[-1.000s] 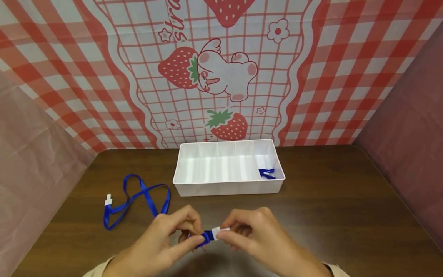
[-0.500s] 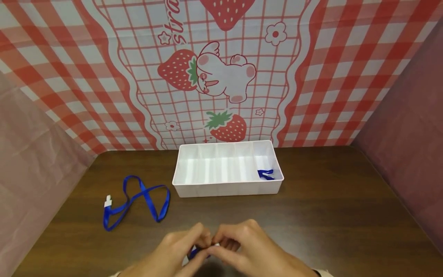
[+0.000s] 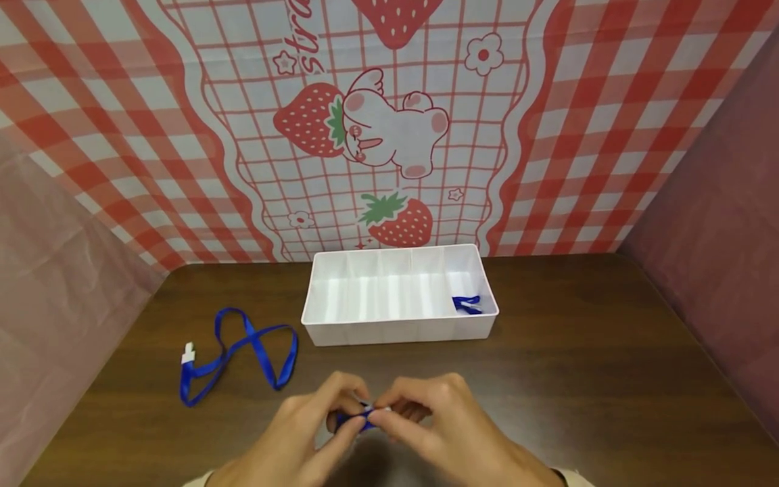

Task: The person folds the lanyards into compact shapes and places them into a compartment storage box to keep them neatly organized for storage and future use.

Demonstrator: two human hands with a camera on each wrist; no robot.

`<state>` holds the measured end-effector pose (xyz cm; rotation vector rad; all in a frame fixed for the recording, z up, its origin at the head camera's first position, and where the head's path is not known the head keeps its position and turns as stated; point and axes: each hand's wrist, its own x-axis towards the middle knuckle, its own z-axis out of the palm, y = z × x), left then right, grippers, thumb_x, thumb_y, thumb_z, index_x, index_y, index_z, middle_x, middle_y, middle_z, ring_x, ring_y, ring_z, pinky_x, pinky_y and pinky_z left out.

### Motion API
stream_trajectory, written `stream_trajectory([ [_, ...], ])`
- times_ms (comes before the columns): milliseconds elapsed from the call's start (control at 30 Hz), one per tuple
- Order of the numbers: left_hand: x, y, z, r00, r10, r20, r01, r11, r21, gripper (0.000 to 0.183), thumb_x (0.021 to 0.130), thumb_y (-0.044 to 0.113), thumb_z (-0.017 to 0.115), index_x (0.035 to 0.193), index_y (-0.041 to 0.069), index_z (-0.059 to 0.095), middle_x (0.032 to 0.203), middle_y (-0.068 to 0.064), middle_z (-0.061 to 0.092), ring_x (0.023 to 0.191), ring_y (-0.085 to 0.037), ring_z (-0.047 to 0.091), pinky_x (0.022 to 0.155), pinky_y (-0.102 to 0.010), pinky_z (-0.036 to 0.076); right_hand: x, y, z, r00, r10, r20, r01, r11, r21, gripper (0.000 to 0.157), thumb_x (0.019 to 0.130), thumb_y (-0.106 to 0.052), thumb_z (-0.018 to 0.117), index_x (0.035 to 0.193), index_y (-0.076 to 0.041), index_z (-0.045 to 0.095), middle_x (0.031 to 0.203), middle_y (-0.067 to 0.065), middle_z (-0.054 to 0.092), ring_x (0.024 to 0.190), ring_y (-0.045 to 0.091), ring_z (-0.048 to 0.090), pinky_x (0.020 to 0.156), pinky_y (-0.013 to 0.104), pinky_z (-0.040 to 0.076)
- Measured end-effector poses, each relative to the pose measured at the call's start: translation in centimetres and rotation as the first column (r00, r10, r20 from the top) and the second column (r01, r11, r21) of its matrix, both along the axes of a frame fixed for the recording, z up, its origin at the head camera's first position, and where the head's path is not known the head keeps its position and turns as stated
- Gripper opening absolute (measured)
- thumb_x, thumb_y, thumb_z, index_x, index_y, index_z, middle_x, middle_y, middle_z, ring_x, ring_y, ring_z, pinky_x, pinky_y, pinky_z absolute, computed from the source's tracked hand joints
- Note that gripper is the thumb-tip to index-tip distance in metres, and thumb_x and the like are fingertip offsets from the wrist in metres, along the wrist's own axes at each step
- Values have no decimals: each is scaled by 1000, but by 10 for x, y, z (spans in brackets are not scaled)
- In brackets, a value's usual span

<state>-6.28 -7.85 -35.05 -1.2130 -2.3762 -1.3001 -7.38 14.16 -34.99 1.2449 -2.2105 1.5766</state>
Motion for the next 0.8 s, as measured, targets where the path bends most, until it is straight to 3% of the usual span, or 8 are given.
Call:
stream_trajectory([
  [133,1,-1,0,999,-1,36,1,1000,3,30,92,-1,65,115,13,51,90,3,69,81,5,59,65,-9,49,0,-2,-2,999,-7,47,6,1000,15,18,88,1,73,97,-15,72,80,-7,72,65,0,66,58,18,54],
  [367,1,4,-6,998,40,-42,-40,999,9,31,89,-2,67,112,12,53,87,6,69,83,5,61,68,-11,50,3,-5,-6,999,-41,4,40,997,60,20,85,-3,77,94,-19,71,79,-12,70,69,-4,64,60,15,53],
  [500,1,4,-6,996,76,-45,-76,997,-3,28,90,4,68,112,13,54,89,7,70,83,0,60,71,-15,48,3,-4,-3,999,-54,8,54,997,48,22,84,1,76,95,-17,72,81,-10,72,69,-3,65,61,16,54],
  [800,0,-4,3,995,97,-32,-100,988,-115,30,91,19,74,116,16,59,92,11,66,82,-3,52,72,-18,42,1,7,10,987,-120,105,115,992,53,28,85,6,72,94,-20,73,80,-13,70,65,4,66,58,22,55],
])
